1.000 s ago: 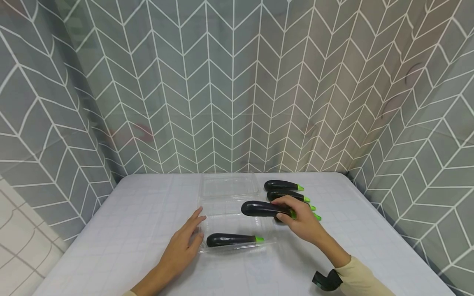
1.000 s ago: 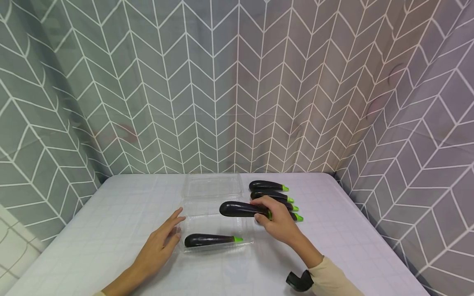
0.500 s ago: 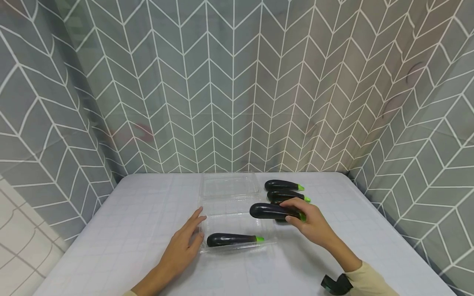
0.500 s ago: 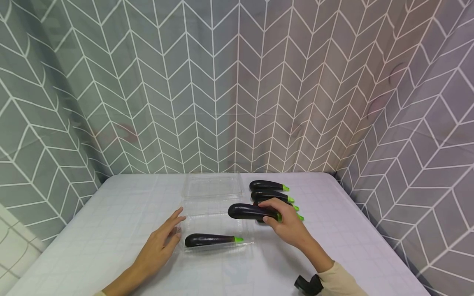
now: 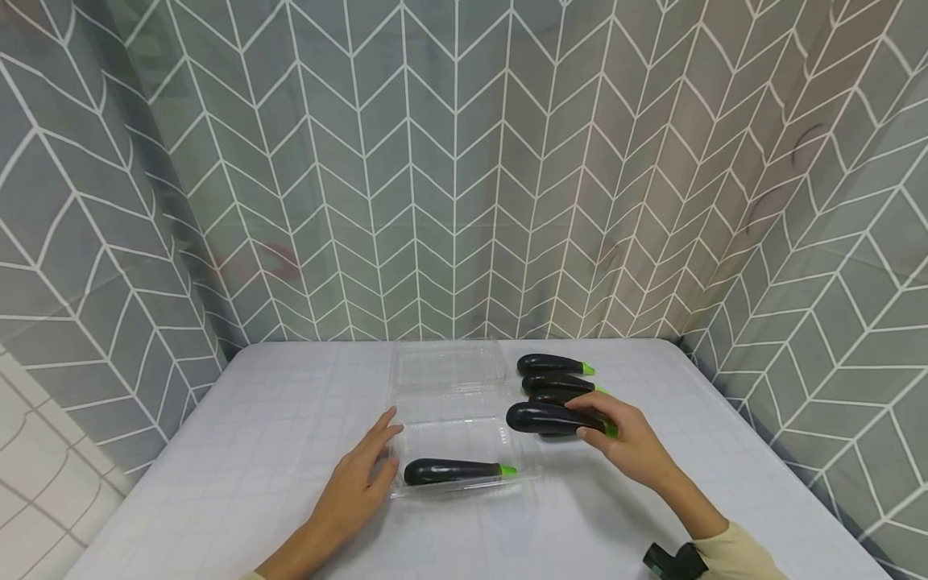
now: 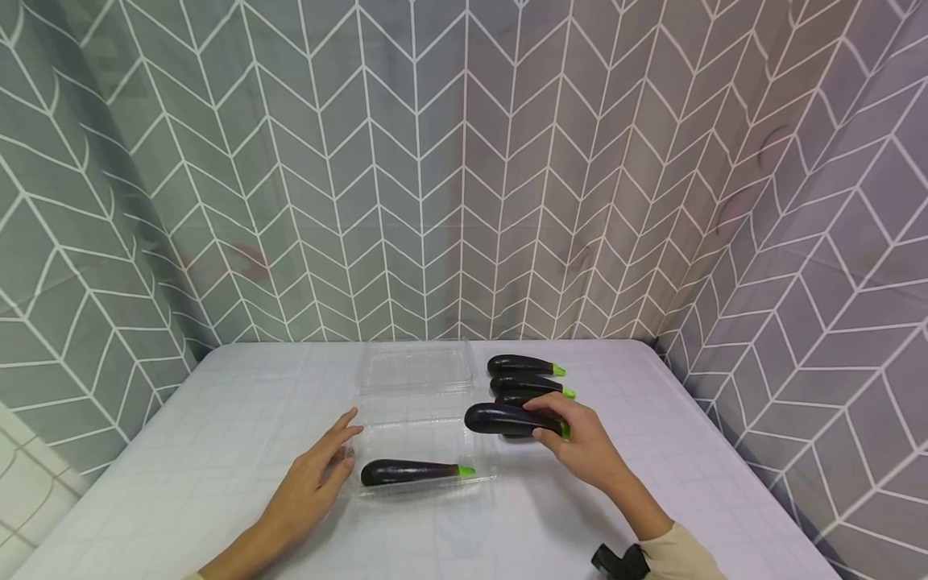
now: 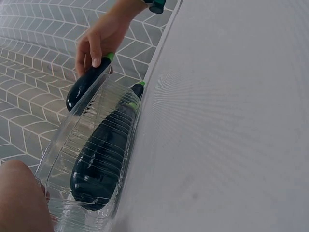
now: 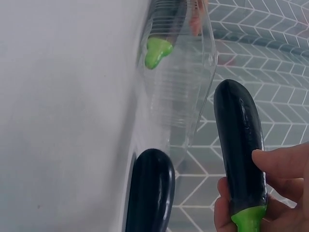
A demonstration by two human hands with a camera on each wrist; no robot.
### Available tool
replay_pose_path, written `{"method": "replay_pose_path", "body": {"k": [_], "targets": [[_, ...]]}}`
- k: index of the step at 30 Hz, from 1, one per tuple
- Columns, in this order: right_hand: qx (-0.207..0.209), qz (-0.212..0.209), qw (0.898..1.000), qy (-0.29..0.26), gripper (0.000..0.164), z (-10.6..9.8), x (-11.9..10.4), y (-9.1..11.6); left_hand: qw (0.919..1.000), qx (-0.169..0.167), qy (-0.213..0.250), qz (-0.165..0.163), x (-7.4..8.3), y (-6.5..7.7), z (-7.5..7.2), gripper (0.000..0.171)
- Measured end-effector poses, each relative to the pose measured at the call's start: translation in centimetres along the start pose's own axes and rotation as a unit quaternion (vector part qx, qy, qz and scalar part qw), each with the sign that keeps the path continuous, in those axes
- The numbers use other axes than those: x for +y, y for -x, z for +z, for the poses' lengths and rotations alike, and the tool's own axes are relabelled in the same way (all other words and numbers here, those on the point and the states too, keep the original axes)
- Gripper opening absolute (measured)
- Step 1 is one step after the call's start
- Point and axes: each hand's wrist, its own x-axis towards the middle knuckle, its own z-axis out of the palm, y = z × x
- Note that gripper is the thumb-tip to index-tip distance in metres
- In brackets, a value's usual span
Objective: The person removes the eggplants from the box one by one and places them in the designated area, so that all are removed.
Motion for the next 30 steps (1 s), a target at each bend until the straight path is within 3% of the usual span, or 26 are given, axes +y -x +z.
{"method": "replay_pose_path", "body": {"k": [30], "targets": [[0.002,0.026,0.999,0.025,0.031,-2.5,3.4,1.8,1.0000,0.000,-0.003,-0.001,0.0,0.0,0.0,0.048]]}}
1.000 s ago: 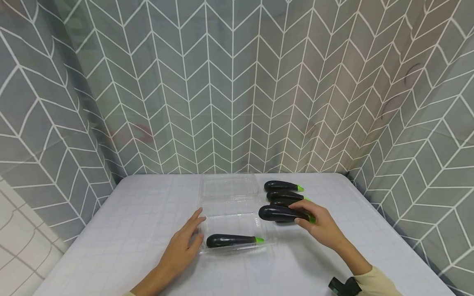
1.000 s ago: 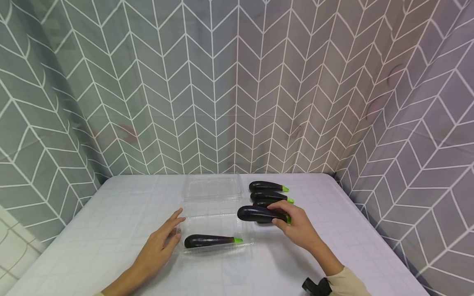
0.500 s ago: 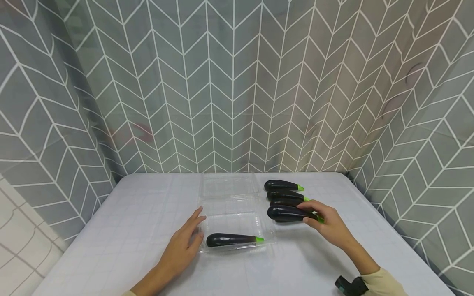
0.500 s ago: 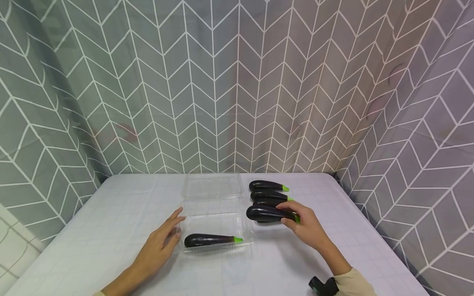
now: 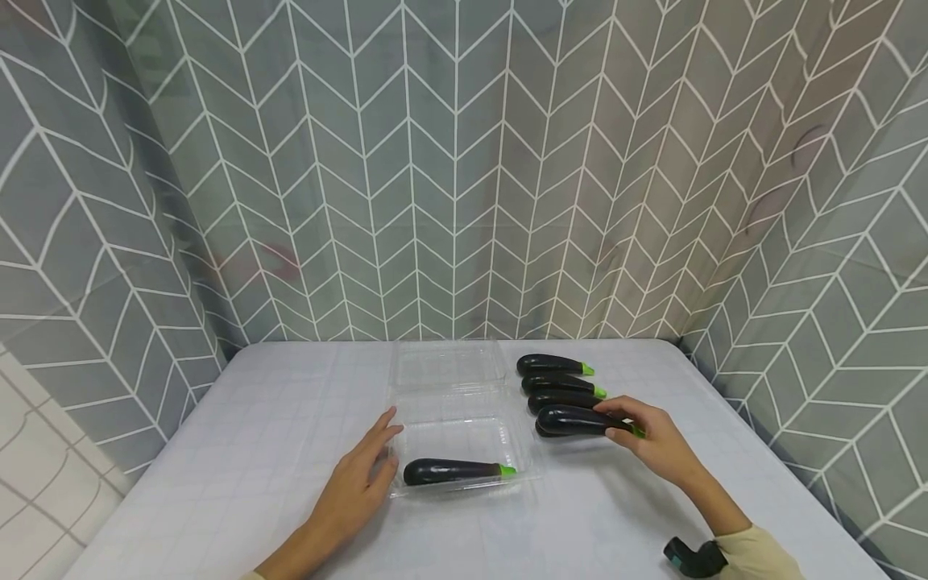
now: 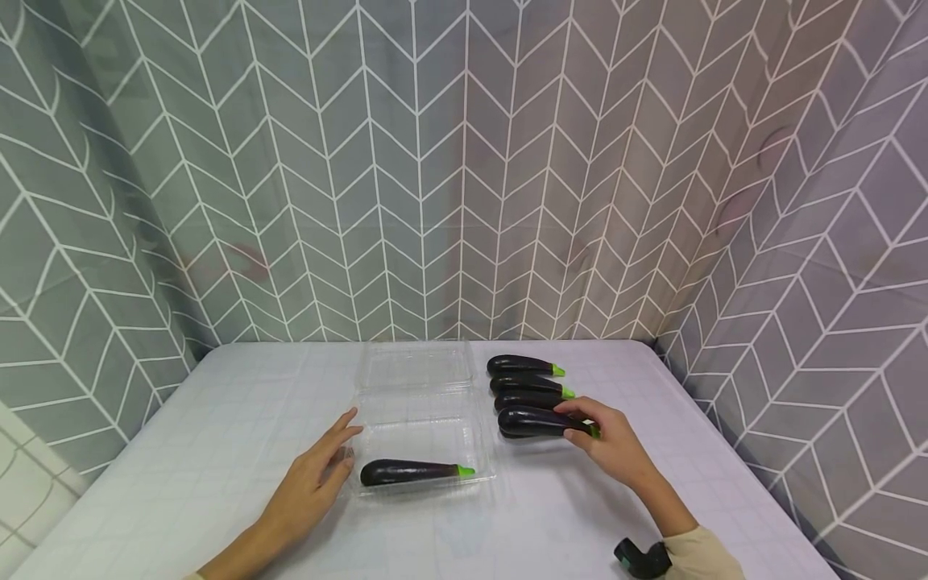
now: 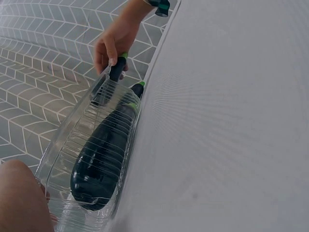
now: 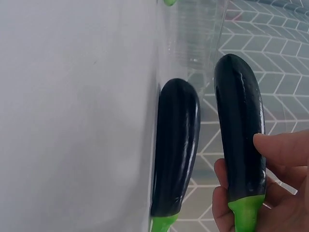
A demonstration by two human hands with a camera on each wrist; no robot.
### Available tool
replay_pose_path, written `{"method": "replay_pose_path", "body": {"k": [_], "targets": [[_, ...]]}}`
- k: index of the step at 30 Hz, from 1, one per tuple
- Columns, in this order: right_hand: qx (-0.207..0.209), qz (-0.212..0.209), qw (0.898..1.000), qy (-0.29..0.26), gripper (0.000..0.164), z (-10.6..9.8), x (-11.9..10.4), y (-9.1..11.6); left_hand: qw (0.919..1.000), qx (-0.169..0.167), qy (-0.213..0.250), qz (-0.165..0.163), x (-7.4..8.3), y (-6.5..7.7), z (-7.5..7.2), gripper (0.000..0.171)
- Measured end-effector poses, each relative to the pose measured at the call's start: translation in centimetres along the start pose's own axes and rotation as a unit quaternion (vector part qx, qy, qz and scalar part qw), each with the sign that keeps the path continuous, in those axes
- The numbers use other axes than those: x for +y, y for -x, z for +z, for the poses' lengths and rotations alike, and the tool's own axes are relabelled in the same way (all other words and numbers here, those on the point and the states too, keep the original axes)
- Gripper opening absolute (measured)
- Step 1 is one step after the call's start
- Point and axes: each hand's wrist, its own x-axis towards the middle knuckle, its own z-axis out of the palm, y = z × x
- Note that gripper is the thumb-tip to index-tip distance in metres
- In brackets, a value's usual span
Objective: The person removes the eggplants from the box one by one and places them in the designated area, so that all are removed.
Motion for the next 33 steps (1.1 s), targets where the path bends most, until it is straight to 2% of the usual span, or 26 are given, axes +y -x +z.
{"method": "replay_pose_path", "body": {"k": [14,33], "targets": [[-0.030,0.009,0.999,0.022,0.031,0.2,1.8,0.4,1.0000,0.001,0.006,0.005,-0.1,0.0,0.1,0.047],[-0.055,0.040,0.998,0.007,0.031,0.5,3.2,0.7,1.0000,0.003,-0.001,0.003,0.2,0.0,-0.1,0.047]]}}
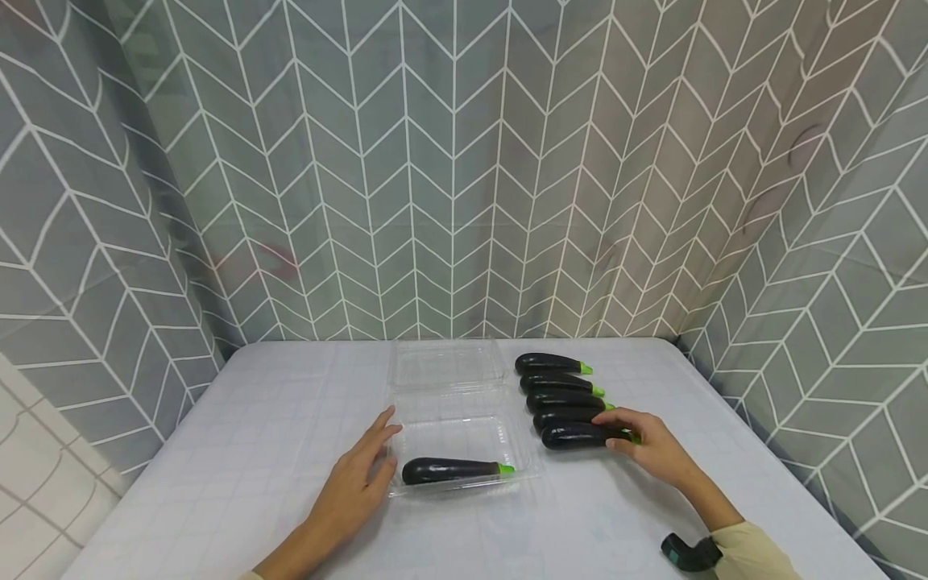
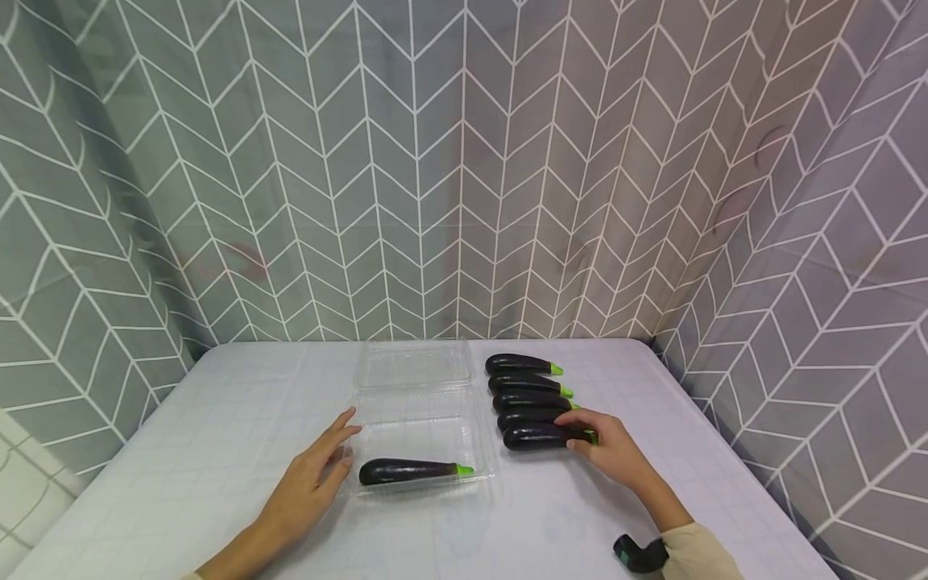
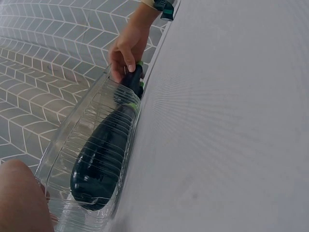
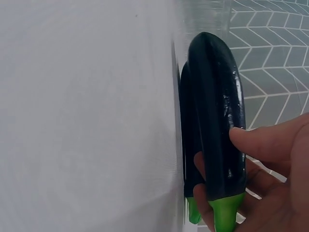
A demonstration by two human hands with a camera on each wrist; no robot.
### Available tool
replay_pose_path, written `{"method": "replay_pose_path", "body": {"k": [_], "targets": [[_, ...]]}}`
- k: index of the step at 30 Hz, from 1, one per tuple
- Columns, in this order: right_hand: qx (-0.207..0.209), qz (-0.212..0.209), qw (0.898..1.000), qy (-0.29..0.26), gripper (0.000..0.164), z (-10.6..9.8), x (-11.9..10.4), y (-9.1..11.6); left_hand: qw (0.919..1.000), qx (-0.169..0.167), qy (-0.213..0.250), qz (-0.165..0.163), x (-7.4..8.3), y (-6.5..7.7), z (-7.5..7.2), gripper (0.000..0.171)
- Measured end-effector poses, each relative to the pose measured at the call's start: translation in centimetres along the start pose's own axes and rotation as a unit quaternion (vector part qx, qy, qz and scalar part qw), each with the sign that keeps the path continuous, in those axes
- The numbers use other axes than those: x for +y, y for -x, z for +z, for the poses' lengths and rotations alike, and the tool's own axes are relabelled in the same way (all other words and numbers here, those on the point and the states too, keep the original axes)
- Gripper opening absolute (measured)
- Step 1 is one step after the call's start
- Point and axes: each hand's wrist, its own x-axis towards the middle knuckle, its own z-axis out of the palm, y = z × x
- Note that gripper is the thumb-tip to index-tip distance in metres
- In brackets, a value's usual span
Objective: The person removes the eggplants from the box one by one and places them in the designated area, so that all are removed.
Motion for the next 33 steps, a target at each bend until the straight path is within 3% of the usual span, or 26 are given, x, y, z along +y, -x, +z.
{"method": "replay_pose_path", "body": {"k": [23,33], "targets": [[-0.032,0.027,0.999,0.027,0.034,0.34,0.33,0.07,1.0000,-0.003,0.005,-0.001,-0.16,0.01,0.11,0.047],[-0.004,-0.013,0.998,0.061,0.036,0.24,-0.34,0.05,1.0000,-0.005,0.004,-0.001,-0.08,-0.03,0.07,0.047]]}}
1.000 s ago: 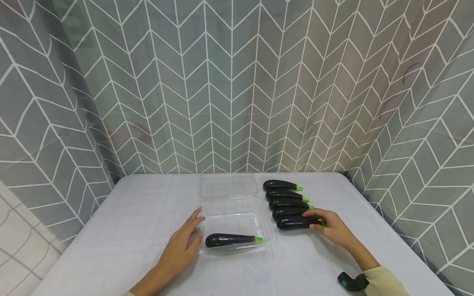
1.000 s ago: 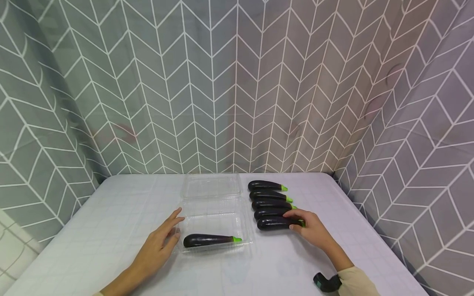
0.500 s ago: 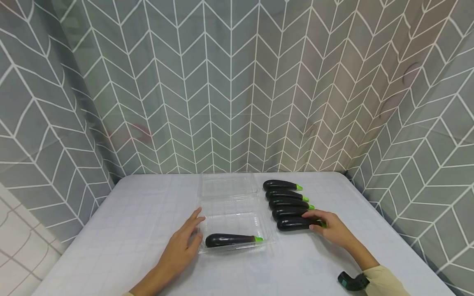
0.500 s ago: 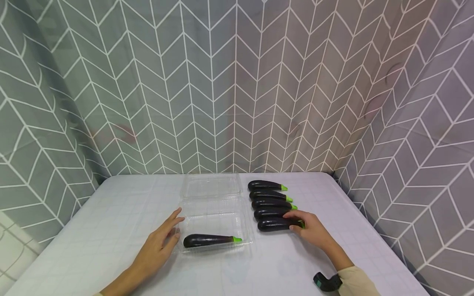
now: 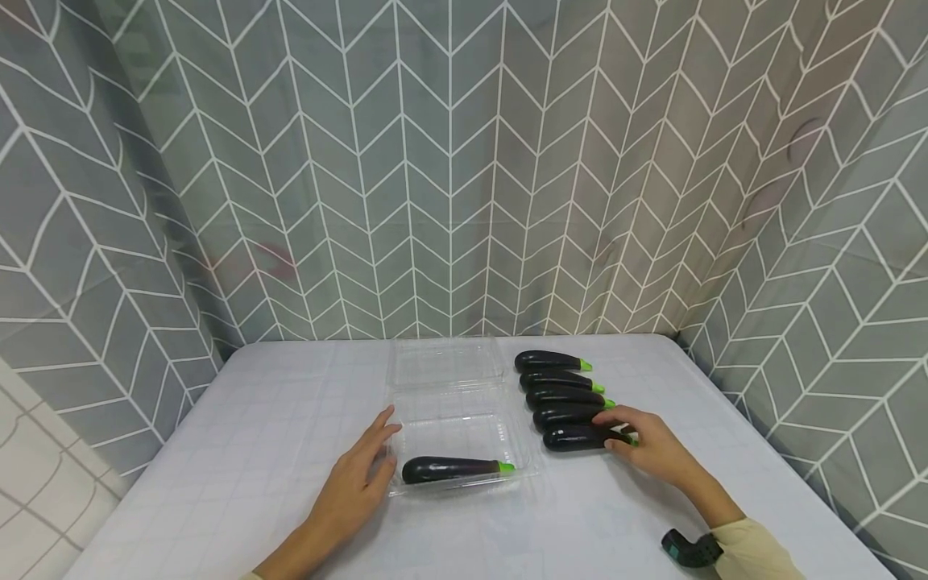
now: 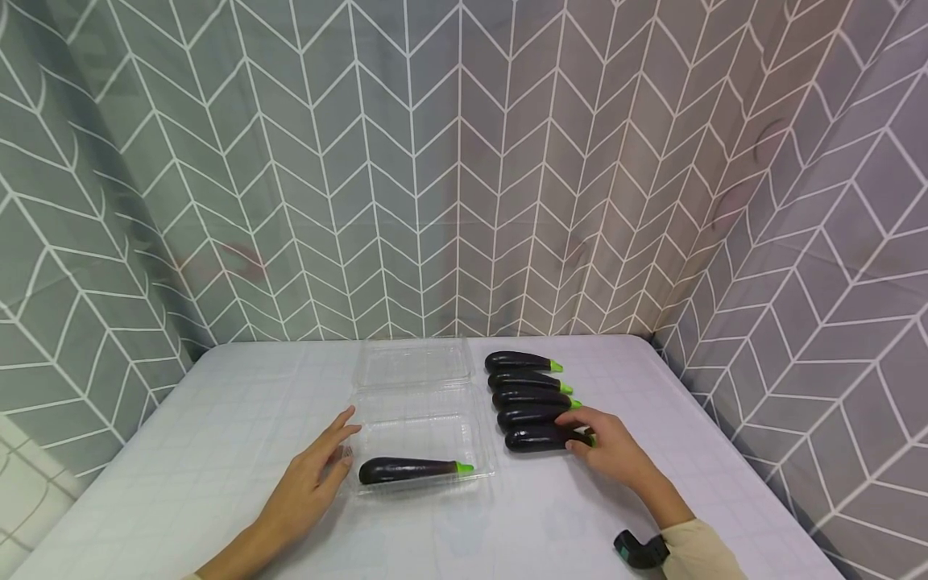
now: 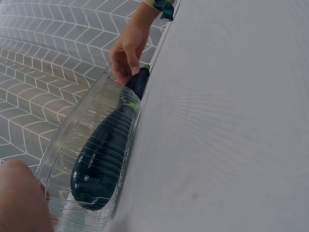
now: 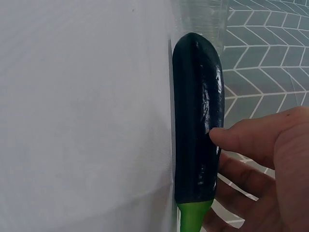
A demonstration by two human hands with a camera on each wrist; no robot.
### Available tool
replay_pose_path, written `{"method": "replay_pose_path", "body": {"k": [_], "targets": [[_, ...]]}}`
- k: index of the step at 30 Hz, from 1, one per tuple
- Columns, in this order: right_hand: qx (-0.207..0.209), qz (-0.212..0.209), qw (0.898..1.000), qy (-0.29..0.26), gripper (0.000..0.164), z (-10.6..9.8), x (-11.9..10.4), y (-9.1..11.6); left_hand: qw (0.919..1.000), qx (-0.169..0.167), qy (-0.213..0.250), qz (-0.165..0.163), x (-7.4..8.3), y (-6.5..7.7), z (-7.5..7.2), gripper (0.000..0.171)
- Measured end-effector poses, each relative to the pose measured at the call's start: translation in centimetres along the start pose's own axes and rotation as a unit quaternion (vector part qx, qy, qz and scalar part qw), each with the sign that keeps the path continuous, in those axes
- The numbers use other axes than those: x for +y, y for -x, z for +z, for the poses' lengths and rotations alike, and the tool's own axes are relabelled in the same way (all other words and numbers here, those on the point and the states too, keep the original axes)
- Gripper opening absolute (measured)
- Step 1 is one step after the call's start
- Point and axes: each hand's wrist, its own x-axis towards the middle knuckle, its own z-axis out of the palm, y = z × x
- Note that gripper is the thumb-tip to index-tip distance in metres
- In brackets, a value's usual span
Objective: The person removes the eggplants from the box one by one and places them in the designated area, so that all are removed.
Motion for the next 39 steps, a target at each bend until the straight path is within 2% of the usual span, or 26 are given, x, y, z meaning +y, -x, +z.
{"method": "replay_pose_path", "body": {"k": [6,12,23,32,39], "targets": [[0.007,-0.027,1.000,0.012,0.040,-0.2,-0.4,-0.2,1.0000,0.000,-0.002,-0.001,0.1,0.0,-0.1,0.047],[0.036,-0.057,0.998,0.017,0.039,-0.5,-1.1,-0.9,1.0000,0.001,-0.003,0.001,0.1,0.0,0.0,0.046],[0.092,-0.102,0.990,0.020,0.036,-1.3,-4.9,-3.5,0.9999,0.007,-0.003,0.011,0.1,0.0,0.0,0.047],[0.072,-0.140,0.987,-0.024,0.033,-0.1,-7.6,-5.2,1.0000,0.006,-0.003,0.002,0.2,0.0,-0.2,0.047],[0.045,-0.164,0.984,-0.055,0.033,1.4,-9.7,-6.5,0.9999,0.009,-0.003,0.007,0.1,0.0,-0.1,0.047]]}}
